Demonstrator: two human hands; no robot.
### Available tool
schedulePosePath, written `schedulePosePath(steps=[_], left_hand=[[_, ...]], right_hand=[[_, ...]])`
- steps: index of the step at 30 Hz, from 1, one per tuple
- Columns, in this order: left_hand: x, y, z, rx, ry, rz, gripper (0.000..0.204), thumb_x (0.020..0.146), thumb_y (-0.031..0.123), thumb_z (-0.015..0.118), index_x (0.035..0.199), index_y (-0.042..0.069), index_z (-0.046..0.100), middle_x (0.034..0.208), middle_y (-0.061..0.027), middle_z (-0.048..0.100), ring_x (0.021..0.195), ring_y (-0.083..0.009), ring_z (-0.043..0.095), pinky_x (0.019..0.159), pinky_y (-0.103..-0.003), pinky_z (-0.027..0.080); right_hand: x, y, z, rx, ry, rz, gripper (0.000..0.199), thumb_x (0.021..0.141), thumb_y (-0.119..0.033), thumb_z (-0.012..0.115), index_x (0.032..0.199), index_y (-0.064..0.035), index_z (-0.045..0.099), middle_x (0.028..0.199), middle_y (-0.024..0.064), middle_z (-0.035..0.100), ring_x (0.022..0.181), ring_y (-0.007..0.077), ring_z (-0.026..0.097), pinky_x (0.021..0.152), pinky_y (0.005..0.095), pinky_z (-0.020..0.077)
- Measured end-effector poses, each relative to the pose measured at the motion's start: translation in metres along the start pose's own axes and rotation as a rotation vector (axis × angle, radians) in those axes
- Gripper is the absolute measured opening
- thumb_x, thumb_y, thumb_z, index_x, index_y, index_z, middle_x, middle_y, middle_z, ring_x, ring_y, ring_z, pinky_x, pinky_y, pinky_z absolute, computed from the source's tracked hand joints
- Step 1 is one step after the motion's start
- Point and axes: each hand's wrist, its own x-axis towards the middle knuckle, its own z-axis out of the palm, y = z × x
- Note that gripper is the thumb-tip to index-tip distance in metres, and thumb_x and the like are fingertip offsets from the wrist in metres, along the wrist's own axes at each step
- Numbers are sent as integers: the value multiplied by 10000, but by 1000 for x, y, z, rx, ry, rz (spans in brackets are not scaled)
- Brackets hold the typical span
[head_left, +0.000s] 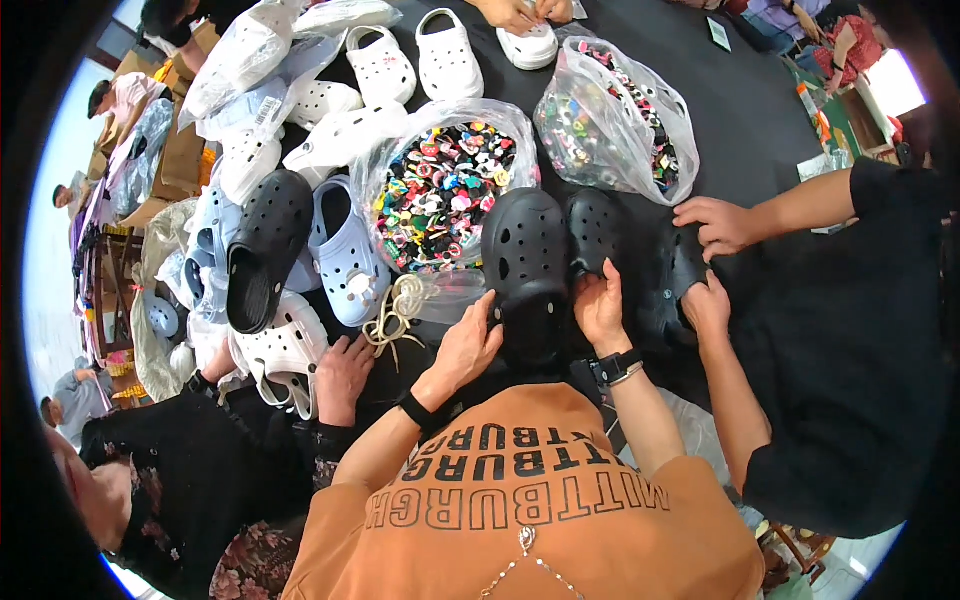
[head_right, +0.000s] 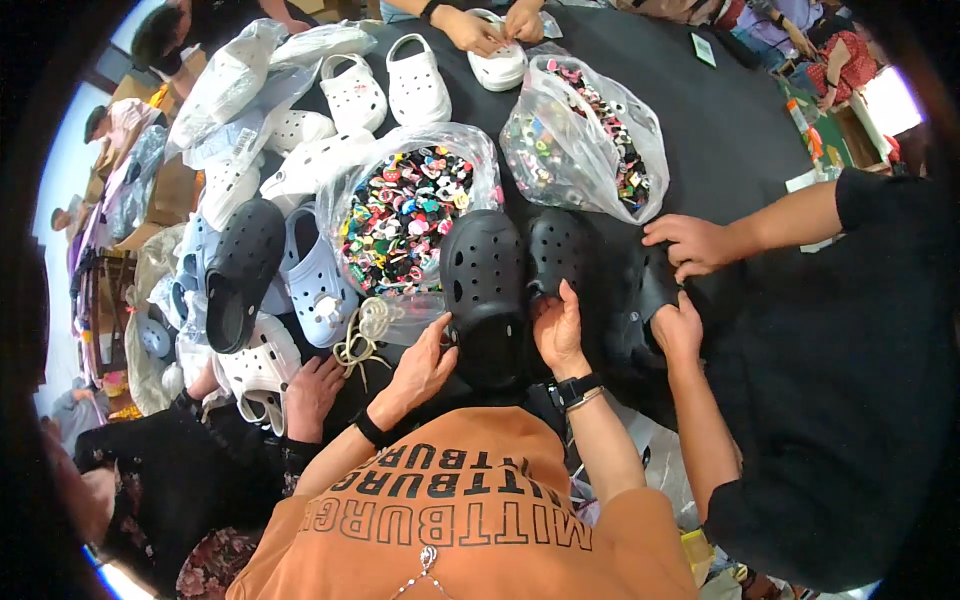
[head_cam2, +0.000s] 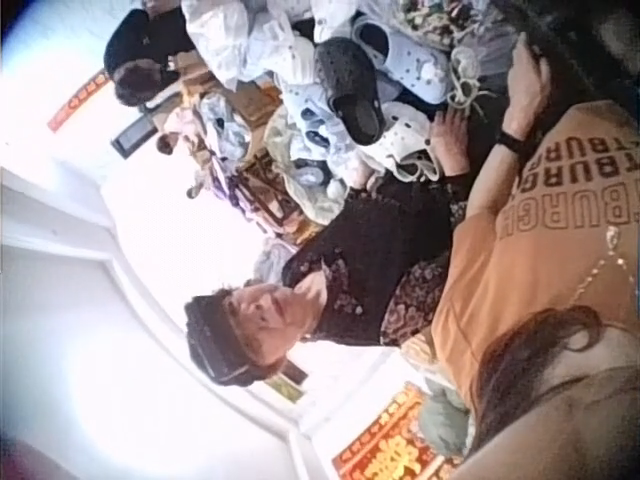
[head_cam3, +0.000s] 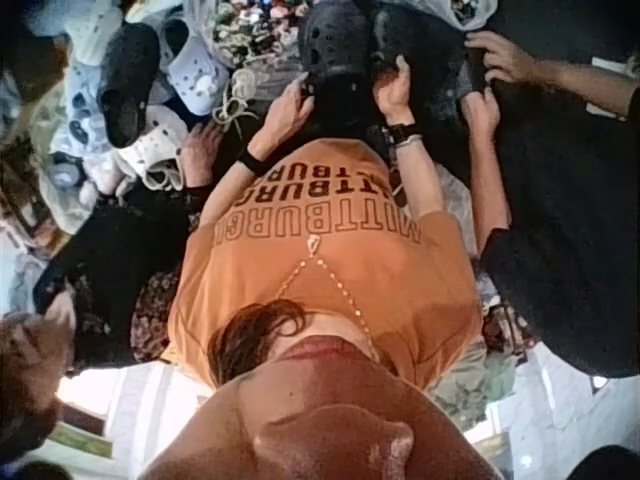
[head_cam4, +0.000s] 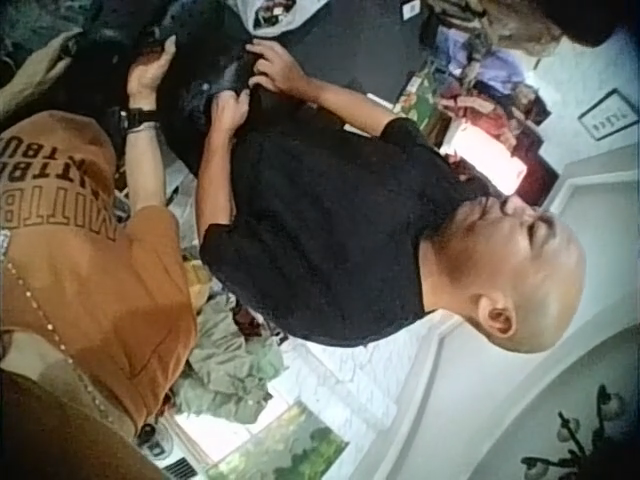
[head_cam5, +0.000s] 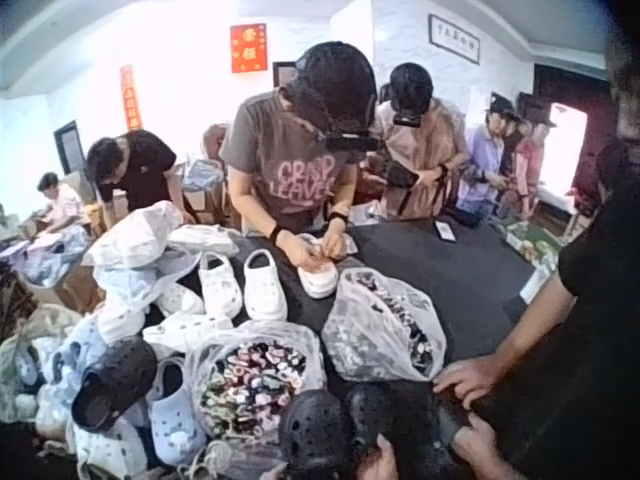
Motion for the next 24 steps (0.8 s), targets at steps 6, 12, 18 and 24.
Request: schedulePosePath(steps=[6,12,18,24], left_hand=[[2,1,-5,-41,12,-47,442,837,215,476,1233,60,360,1057,-216,500,933,-375,524,784,-423,431],[17,-8,-11,-200,212,16,349,810,118,525,1133,-2,468,996,-155,524,786,-232,566,696,-320,447],[42,-7,-26,-311,153,-89,556,776,250,599,1230,9,389,1116,-198,488,896,-264,557,777,-334,439],[36,22,-5,-18,63,-63,1031,614,386,732,1350,9,116,1282,-247,342,1132,-391,370,940,-430,320]], right_hand=[[-9,-7,9,72,-45,49,296,780,-261,577,1019,-89,544,981,20,582,893,162,528,853,286,387],[-22,-19,3,-2,-55,50,253,767,-187,566,994,-77,547,942,22,571,881,163,514,852,292,384],[-23,-27,-1,36,9,127,286,779,-184,569,1041,-74,535,1011,33,571,934,172,515,873,299,386],[-22,-27,-1,19,5,129,307,793,-224,560,1054,-66,524,1008,34,564,925,176,512,860,301,388]])
